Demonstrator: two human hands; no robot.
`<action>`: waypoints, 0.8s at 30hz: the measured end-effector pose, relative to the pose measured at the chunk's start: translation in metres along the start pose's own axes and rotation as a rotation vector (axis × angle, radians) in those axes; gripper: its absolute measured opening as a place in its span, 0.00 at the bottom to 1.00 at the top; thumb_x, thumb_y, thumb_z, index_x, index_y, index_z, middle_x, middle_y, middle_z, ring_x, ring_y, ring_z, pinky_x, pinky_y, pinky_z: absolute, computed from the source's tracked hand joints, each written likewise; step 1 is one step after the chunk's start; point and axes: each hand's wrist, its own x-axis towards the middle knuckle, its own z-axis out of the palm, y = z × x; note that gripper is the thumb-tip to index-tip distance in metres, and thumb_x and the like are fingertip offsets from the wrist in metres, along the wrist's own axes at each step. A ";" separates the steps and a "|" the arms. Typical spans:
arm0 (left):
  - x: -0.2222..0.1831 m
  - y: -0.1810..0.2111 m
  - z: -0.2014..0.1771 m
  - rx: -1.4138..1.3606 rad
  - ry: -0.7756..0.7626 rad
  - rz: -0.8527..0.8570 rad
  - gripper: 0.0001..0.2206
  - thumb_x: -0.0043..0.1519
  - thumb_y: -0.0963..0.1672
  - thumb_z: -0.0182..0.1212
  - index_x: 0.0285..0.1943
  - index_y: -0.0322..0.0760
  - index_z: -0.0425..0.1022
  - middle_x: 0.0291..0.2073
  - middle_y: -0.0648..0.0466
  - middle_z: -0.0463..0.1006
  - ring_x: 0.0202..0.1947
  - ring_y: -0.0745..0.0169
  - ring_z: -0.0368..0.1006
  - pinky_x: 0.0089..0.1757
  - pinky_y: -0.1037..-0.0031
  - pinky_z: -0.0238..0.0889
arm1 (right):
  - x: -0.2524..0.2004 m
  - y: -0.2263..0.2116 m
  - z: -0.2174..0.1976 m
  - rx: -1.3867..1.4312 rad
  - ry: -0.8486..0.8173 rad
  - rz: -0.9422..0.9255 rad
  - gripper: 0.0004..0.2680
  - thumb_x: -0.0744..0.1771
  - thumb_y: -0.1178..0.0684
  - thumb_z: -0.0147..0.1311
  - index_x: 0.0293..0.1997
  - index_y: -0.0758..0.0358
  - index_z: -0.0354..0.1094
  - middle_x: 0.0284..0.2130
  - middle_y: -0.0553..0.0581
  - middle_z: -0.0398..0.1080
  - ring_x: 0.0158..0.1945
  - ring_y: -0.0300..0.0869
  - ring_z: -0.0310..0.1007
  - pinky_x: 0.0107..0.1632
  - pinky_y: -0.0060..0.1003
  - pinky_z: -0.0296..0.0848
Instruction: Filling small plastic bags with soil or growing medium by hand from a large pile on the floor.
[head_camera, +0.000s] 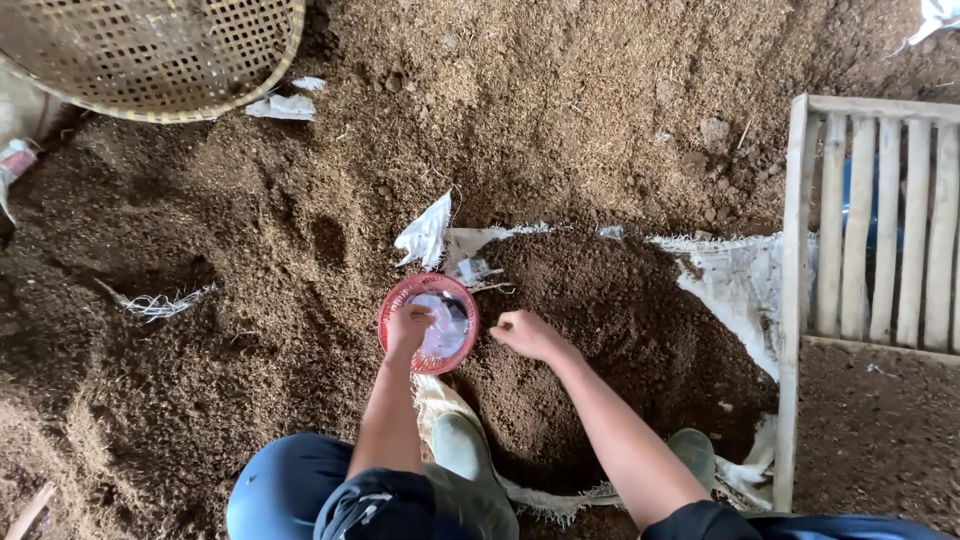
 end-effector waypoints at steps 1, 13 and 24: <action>-0.007 0.008 -0.002 -0.001 0.001 0.000 0.10 0.45 0.47 0.66 0.36 0.54 0.78 0.27 0.61 0.79 0.35 0.60 0.75 0.41 0.71 0.67 | -0.002 -0.007 0.004 -0.001 0.000 -0.001 0.10 0.65 0.49 0.45 0.31 0.65 0.67 0.24 0.60 0.69 0.27 0.43 0.68 0.31 0.35 0.64; -0.047 0.078 -0.029 -0.499 -0.355 -0.139 0.14 0.50 0.38 0.63 0.44 0.25 0.73 0.29 0.45 0.76 0.23 0.67 0.70 0.26 0.84 0.66 | 0.035 -0.011 0.045 0.269 0.178 -0.037 0.23 0.57 0.47 0.61 0.55 0.60 0.59 0.36 0.58 0.72 0.30 0.41 0.75 0.38 0.32 0.72; -0.002 0.016 -0.030 -0.629 0.030 -0.106 0.11 0.47 0.44 0.69 0.34 0.35 0.75 0.25 0.49 0.77 0.26 0.63 0.74 0.28 0.80 0.66 | 0.017 -0.044 0.055 0.292 0.045 -0.078 0.21 0.59 0.60 0.59 0.55 0.71 0.59 0.50 0.73 0.63 0.52 0.61 0.63 0.51 0.50 0.67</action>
